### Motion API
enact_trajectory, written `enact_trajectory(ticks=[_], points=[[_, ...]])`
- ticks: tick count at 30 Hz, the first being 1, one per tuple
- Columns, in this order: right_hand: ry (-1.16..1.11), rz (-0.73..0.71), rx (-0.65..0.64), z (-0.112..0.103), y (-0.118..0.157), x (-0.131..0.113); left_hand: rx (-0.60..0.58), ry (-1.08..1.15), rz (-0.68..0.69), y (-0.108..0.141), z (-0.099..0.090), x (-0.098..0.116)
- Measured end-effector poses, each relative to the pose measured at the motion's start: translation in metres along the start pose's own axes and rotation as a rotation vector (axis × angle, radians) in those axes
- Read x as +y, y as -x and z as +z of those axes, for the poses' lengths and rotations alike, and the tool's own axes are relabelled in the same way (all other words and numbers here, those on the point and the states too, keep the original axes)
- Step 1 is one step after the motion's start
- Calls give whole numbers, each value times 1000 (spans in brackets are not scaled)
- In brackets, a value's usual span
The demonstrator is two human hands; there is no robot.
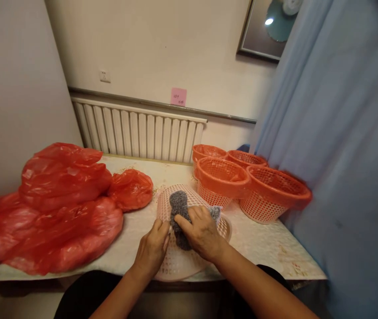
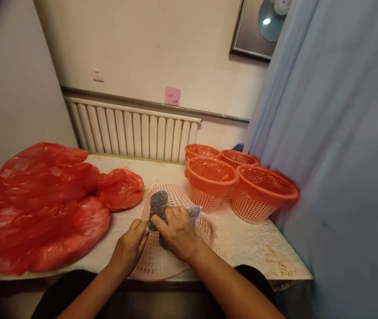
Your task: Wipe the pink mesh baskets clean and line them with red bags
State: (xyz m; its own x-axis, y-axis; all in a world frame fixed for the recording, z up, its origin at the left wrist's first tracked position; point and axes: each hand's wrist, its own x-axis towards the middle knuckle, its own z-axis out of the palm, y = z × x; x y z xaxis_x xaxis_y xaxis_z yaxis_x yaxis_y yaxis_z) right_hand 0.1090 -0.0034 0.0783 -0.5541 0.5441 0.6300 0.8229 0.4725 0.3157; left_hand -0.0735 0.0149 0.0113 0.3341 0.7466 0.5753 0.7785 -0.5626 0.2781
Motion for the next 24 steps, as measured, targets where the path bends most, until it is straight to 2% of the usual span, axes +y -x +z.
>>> enact_trajectory(ticks=[3,6,10,13,16,19,22,24], points=[[4,120,15,3,14,11,-4,16,4,5,1,-3],[-31,247,83,16,33,24,6,43,8,10,4,-8],[-138,398,248,45,66,44,65,58,26,15,10,-16],[-228,588,356,70,98,51,115,78,51,19,14,-21],[-313,881,428,95,130,45,160,105,65,24,18,-25],[-428,1158,464,115,155,26,185,124,59,29,20,-30],[-495,1290,493,125,164,7,211,155,48,37,22,-37],[-517,1287,498,124,160,1,227,197,6,45,23,-43]])
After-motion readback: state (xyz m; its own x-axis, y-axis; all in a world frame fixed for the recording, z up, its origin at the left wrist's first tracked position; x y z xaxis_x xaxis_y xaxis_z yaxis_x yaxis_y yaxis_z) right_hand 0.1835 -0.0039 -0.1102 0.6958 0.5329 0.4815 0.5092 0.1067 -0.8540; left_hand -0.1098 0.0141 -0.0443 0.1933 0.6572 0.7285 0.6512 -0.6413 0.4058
